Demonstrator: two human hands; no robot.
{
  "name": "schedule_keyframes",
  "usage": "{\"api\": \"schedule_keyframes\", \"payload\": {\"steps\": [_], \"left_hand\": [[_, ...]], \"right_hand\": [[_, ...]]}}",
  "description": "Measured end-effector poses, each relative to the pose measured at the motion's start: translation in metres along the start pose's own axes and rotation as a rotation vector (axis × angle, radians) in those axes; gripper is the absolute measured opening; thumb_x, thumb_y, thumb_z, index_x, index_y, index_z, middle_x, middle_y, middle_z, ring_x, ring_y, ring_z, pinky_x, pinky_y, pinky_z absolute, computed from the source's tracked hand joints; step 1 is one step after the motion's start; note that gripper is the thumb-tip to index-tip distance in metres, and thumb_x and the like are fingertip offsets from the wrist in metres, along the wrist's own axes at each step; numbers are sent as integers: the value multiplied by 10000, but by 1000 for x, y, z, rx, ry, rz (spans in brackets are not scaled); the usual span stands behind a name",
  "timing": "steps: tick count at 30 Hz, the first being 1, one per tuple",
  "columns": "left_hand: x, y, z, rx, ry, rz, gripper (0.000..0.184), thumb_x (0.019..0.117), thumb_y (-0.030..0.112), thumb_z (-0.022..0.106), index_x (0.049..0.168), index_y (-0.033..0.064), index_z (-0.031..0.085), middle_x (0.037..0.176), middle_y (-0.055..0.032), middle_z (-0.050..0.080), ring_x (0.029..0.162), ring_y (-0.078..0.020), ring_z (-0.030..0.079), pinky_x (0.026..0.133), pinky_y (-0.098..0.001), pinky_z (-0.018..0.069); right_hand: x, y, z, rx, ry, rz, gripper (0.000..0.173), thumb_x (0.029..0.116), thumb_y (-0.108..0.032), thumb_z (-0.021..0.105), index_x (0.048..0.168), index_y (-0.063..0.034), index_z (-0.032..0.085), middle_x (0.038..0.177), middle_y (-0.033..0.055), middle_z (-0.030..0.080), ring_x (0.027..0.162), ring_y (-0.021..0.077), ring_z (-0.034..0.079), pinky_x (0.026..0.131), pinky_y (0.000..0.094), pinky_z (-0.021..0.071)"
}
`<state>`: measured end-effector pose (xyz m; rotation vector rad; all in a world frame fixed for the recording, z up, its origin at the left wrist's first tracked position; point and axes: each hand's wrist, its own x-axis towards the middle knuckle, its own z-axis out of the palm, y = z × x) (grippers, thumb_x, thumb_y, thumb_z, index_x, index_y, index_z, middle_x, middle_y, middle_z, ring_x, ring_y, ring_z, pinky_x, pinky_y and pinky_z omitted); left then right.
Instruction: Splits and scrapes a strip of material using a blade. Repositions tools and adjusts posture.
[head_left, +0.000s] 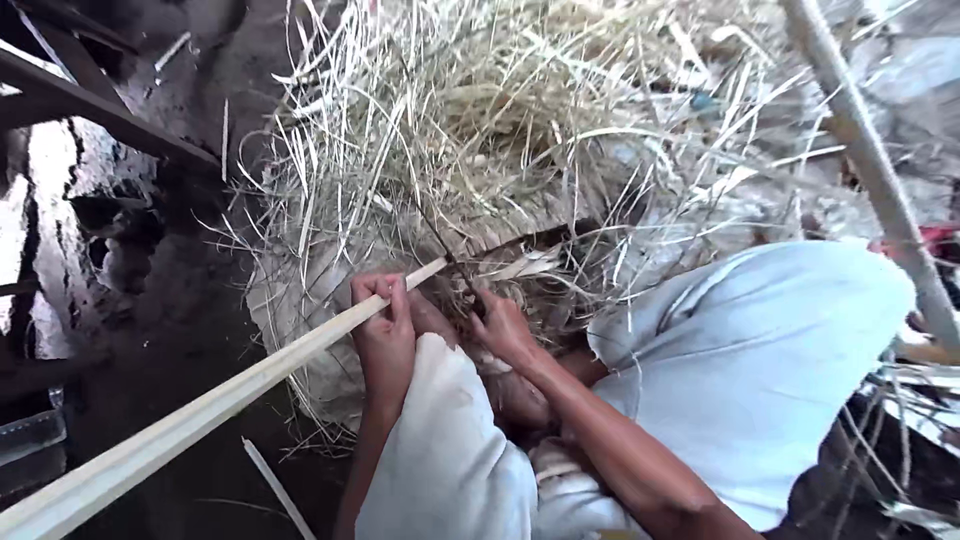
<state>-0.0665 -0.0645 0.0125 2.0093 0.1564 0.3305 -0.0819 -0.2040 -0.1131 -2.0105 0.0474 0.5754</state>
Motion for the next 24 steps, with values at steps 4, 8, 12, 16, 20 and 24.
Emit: {"api": "schedule_keyframes", "payload": {"steps": [4, 8, 12, 16, 20, 24], "left_hand": [[0, 6, 7, 21, -23, -21, 100, 994, 2, 580, 969, 38, 490, 938, 3, 611, 827, 32, 604, 725, -135, 523], [-8, 6, -2, 66, -32, -43, 82, 1033, 77, 573, 988, 72, 504, 980, 16, 613, 838, 29, 607, 714, -149, 529], [-3, 4, 2, 49, -12, -68, 87, 1017, 52, 582, 991, 57, 499, 938, 18, 601, 822, 28, 599, 722, -153, 526], [-8, 7, 2, 101, -32, -57, 77, 1023, 54, 572, 1012, 38, 497, 933, 3, 592, 782, 35, 573, 689, -132, 499], [-2, 6, 2, 83, -16, -87, 85, 1026, 75, 578, 1008, 61, 496, 917, 18, 597, 753, 28, 574, 662, -145, 500], [-7, 12, 8, 119, -54, -60, 71, 1030, 69, 569, 1042, 33, 510, 951, -10, 592, 763, 31, 574, 663, -128, 499]], "right_hand": [[-16, -18, -1, 17, 85, -155, 383, 927, -99, 637, 1289, 24, 641, 917, 218, 715, 789, 407, 705, 702, 615, 556], [-6, 4, 6, -16, -3, -7, 401, 953, -80, 650, 1340, 10, 597, 987, 284, 703, 901, 482, 693, 784, 676, 530], [-17, -19, -5, -37, 13, -43, 382, 952, -97, 638, 1307, 40, 604, 951, 262, 703, 875, 454, 697, 784, 650, 533], [-18, 1, 17, -39, 133, -191, 381, 907, -70, 680, 1271, 32, 640, 944, 248, 711, 785, 436, 708, 668, 623, 559], [-5, -7, -3, -84, -24, 50, 414, 972, -113, 632, 1356, 29, 571, 985, 293, 700, 929, 495, 687, 819, 675, 515], [-16, -4, 7, -55, 91, -129, 443, 915, -60, 664, 1341, 42, 599, 1017, 278, 707, 862, 477, 706, 720, 659, 547]]}}
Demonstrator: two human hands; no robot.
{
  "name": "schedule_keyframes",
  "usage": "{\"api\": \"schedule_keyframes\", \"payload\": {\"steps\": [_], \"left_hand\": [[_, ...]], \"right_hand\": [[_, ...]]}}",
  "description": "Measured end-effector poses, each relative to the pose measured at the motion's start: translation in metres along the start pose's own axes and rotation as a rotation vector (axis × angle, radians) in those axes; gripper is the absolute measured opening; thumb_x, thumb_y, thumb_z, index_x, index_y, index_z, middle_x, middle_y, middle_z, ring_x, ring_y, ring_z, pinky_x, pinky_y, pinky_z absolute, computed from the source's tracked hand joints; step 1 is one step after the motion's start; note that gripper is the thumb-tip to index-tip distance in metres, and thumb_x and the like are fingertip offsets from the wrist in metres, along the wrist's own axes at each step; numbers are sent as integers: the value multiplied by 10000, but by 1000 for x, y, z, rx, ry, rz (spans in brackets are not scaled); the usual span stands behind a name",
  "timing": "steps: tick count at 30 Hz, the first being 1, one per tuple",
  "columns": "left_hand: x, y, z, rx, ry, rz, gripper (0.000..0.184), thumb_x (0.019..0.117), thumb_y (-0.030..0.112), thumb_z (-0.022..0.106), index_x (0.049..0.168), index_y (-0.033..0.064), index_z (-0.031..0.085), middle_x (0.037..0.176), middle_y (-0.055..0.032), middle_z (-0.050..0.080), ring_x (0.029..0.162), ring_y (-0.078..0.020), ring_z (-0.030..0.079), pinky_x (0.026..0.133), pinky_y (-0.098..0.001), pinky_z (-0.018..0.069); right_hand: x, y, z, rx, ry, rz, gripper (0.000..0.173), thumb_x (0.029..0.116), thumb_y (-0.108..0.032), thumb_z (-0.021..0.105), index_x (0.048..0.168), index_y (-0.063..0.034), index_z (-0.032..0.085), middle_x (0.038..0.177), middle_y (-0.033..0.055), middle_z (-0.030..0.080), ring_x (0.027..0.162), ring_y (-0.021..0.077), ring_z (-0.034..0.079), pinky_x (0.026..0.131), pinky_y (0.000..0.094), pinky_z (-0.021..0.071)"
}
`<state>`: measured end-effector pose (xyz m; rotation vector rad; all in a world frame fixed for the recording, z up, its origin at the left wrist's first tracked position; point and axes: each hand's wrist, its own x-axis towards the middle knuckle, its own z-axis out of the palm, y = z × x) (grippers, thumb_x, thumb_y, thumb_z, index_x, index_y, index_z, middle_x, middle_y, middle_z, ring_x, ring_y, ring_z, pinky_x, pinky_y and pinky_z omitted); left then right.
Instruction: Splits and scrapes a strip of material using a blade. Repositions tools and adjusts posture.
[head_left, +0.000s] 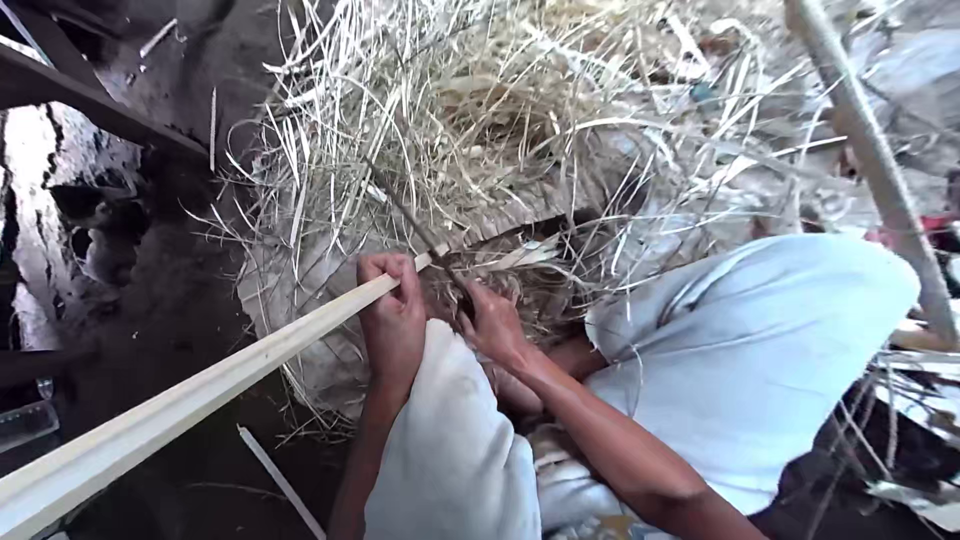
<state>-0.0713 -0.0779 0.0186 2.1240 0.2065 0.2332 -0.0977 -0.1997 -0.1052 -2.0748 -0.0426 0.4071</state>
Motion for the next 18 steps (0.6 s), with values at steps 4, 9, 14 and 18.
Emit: {"api": "schedule_keyframes", "payload": {"steps": [4, 9, 14, 18], "left_hand": [[6, -3, 2, -61, 29, 6, 90, 1021, 47, 569, 987, 67, 489, 888, 22, 573, 718, 33, 548, 633, -129, 480], [6, -5, 4, -74, 54, 29, 85, 1010, 33, 576, 973, 51, 502, 910, 12, 596, 784, 26, 594, 693, -143, 525], [0, -29, -13, -89, 38, 107, 57, 1009, 50, 592, 963, 61, 560, 1022, 9, 664, 972, -39, 660, 854, -254, 579], [-14, -42, -17, -179, 66, 84, 136, 995, 47, 604, 905, 131, 548, 1021, 32, 668, 1005, -86, 686, 881, -317, 613]], "right_hand": [[18, 14, -6, -10, -116, 181, 402, 974, -114, 627, 1347, 26, 566, 921, 280, 695, 867, 484, 689, 776, 663, 525], [8, 4, -8, 14, -82, 108, 353, 946, -94, 642, 1280, 15, 612, 882, 249, 693, 795, 449, 690, 704, 642, 533], [19, 23, -20, 46, -101, 206, 308, 1003, -186, 628, 1271, -36, 644, 849, 220, 686, 766, 407, 676, 706, 616, 523], [14, 20, -21, 140, -54, 162, 226, 1009, -146, 624, 1172, 10, 644, 811, 199, 651, 708, 353, 644, 659, 556, 516]]}}
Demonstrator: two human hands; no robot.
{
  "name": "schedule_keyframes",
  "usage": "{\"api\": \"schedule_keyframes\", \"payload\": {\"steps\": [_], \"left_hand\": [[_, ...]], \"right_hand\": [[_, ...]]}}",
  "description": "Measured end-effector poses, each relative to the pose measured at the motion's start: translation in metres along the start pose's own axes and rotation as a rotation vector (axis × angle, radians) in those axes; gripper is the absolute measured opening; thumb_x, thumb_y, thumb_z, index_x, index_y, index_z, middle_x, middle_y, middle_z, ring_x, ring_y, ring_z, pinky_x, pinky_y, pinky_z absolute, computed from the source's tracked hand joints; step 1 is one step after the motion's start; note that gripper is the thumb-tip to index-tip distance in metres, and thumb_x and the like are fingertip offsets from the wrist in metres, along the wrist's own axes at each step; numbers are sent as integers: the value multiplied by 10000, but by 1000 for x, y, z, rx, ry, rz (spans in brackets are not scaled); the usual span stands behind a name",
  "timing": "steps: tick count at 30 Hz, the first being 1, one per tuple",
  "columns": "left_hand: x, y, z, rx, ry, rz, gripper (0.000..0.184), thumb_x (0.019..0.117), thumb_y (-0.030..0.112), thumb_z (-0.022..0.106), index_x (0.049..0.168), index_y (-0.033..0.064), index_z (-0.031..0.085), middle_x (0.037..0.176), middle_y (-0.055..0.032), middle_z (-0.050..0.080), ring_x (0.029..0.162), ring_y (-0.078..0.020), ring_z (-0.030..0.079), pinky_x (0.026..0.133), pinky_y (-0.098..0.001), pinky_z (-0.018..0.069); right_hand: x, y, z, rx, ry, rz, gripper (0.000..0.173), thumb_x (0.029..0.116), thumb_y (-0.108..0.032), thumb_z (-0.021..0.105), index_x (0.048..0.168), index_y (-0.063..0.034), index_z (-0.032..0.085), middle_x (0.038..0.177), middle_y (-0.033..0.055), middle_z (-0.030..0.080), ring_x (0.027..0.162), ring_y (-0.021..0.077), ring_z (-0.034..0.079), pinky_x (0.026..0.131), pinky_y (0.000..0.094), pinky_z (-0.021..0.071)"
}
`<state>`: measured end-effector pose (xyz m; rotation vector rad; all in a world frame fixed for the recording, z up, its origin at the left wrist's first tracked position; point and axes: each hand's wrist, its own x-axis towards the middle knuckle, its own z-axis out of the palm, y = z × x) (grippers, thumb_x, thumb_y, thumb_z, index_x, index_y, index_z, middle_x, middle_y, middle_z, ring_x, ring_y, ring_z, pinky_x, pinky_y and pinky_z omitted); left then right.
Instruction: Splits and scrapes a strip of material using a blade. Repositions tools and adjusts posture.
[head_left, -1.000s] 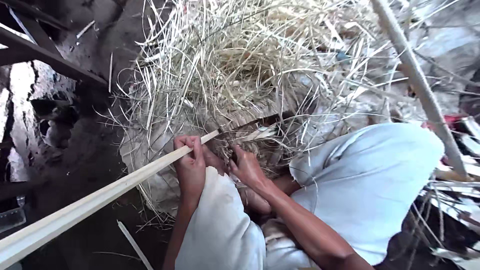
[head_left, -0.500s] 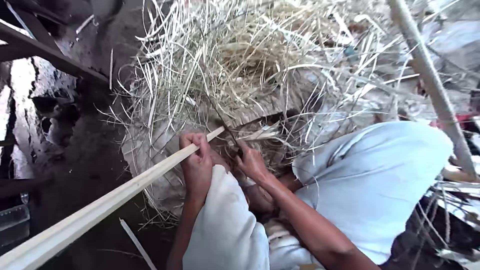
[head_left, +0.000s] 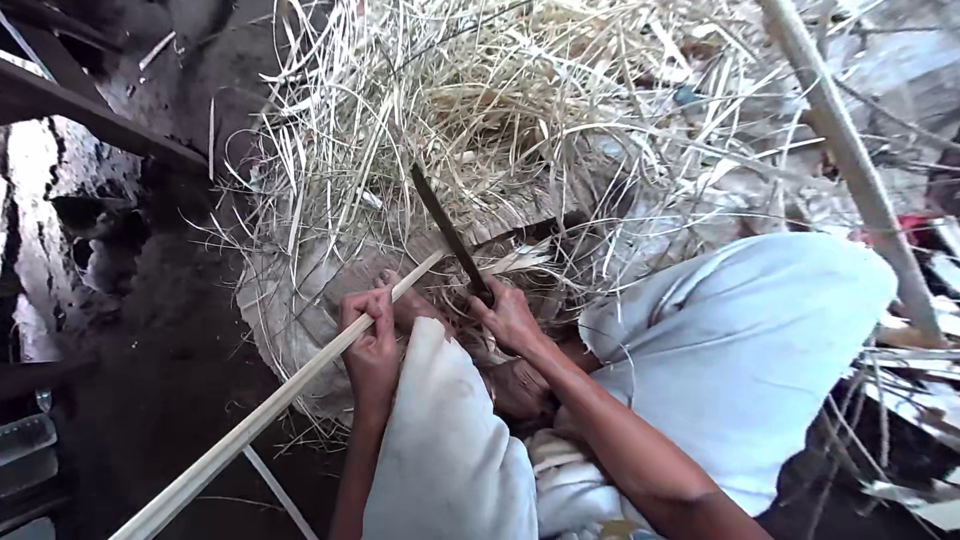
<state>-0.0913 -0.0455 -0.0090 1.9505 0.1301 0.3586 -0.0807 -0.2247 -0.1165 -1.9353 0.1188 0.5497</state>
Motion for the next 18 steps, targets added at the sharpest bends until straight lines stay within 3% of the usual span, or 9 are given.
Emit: {"api": "schedule_keyframes", "payload": {"steps": [2, 4, 5, 8, 11, 13, 16, 18], "left_hand": [[-5, -5, -1, -25, 32, -3, 157, 996, 44, 593, 894, 151, 538, 997, 53, 661, 990, -75, 682, 870, -308, 612], [-7, -9, 2, -23, 42, 35, 163, 988, 45, 600, 887, 154, 534, 994, 58, 657, 975, -54, 679, 837, -275, 611], [-7, -10, 2, -21, 38, 55, 168, 984, 46, 603, 880, 158, 535, 995, 60, 658, 975, -50, 680, 828, -267, 611], [-8, -11, 1, -7, 3, 92, 167, 981, 37, 608, 875, 144, 536, 988, 43, 647, 998, -71, 680, 862, -290, 611], [-7, -13, 0, 43, 7, 143, 154, 971, 40, 602, 856, 124, 543, 968, 38, 646, 944, -37, 662, 810, -231, 587], [-6, -15, 1, 56, -23, 180, 151, 986, 65, 595, 862, 127, 535, 967, 25, 640, 964, -49, 658, 829, -237, 580], [-6, -11, 5, 109, -58, 245, 152, 1000, 68, 584, 860, 86, 526, 946, -18, 640, 988, -69, 664, 890, -252, 567], [-7, -9, 4, 117, -59, 256, 158, 1003, 68, 586, 854, 67, 533, 934, -34, 643, 972, -75, 662, 884, -250, 560]], "right_hand": [[-3, -9, 8, -54, 5, -27, 298, 991, -85, 607, 1262, 34, 582, 848, 232, 663, 732, 392, 668, 664, 575, 536], [-4, -18, 16, -161, 32, -82, 402, 977, -74, 607, 1359, 37, 553, 1007, 269, 690, 840, 446, 695, 734, 620, 551], [-6, -22, 20, -205, 73, -153, 437, 962, -70, 612, 1384, 30, 558, 1036, 272, 694, 830, 450, 704, 708, 619, 558], [-7, -20, 28, -244, 138, -273, 444, 924, -64, 632, 1363, 0, 612, 976, 256, 696, 744, 429, 701, 620, 589, 553], [6, -11, 20, -218, 16, -63, 422, 977, -84, 593, 1390, 0, 569, 997, 278, 703, 856, 479, 696, 740, 655, 535], [7, -12, 18, -217, 16, -34, 432, 979, -87, 590, 1399, 8, 562, 1027, 282, 700, 881, 476, 697, 766, 646, 538], [-4, -16, 23, -203, 100, -196, 449, 942, -76, 602, 1385, 0, 594, 989, 255, 700, 764, 427, 702, 658, 602, 556], [-3, -12, 26, -174, 79, -190, 424, 955, -75, 593, 1372, -1, 600, 954, 250, 700, 763, 430, 694, 665, 608, 550]]}}
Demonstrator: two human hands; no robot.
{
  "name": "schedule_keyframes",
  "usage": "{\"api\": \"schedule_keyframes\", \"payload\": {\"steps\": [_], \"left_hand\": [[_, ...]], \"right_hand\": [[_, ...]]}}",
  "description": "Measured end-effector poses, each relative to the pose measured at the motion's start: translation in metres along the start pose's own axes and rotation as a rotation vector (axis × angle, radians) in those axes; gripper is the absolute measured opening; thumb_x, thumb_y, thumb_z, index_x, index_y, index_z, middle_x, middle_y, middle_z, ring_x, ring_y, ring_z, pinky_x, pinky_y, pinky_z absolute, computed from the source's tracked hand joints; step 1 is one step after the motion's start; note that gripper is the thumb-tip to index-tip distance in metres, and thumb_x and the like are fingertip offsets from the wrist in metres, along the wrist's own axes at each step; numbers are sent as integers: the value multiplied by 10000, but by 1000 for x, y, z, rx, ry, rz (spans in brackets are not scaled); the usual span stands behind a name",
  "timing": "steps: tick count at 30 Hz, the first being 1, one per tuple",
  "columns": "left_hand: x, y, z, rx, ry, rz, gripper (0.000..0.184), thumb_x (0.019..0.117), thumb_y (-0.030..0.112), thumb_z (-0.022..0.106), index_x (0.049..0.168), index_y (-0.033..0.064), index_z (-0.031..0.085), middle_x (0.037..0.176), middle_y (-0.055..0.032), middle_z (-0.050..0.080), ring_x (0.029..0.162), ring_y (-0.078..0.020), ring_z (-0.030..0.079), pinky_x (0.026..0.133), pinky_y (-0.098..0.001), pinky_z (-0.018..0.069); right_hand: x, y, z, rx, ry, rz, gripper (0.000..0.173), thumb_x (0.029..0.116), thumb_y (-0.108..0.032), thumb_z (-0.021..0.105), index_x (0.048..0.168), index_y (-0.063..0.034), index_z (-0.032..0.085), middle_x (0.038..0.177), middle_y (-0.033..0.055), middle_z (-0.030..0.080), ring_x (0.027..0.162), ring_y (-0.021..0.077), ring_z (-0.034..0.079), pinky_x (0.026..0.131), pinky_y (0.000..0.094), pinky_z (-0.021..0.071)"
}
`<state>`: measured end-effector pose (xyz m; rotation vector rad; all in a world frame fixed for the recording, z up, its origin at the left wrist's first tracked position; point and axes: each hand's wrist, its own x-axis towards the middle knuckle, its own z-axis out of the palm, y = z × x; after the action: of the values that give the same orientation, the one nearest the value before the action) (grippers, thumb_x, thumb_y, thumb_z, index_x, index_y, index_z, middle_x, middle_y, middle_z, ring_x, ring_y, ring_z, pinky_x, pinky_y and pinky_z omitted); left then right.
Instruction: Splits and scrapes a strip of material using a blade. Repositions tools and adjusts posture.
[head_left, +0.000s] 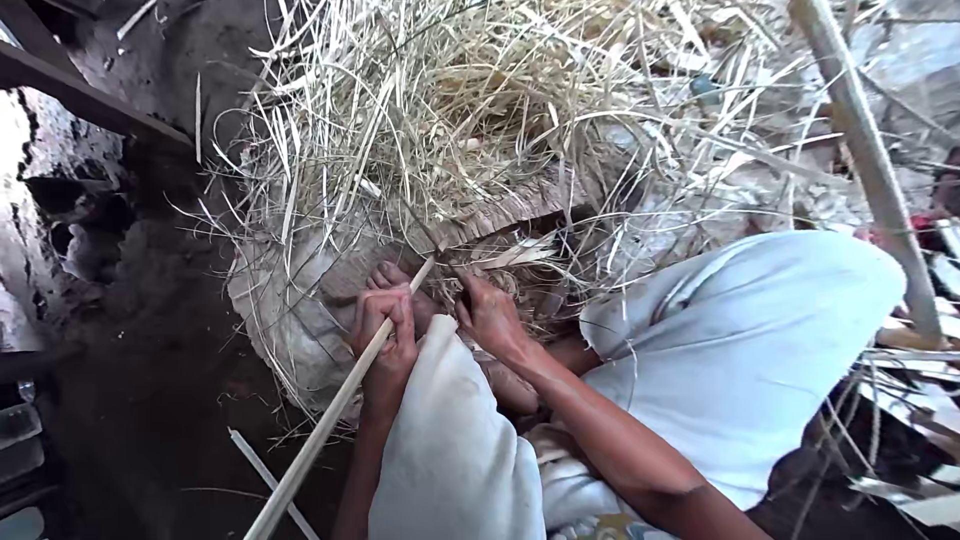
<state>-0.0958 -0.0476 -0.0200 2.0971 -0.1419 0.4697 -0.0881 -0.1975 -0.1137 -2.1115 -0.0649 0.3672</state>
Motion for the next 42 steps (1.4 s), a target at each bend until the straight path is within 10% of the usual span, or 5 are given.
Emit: {"api": "schedule_keyframes", "payload": {"steps": [12, 42], "left_hand": [[7, 13, 14, -107, 253, -391, 101, 1028, 60, 493, 960, 116, 445, 1017, 23, 588, 971, -61, 666, 847, -293, 616], [14, 19, 13, -36, 140, -272, 37, 1026, 54, 564, 1022, 42, 529, 1028, -3, 633, 968, -15, 645, 845, -217, 568]], "right_hand": [[-8, -3, 9, -20, 19, -11, 438, 944, -76, 630, 1370, 18, 591, 1017, 276, 686, 787, 452, 697, 659, 608, 554], [-2, 11, -11, 26, -30, 91, 410, 994, -69, 591, 1392, 27, 569, 997, 290, 696, 858, 472, 691, 743, 650, 536]]}}
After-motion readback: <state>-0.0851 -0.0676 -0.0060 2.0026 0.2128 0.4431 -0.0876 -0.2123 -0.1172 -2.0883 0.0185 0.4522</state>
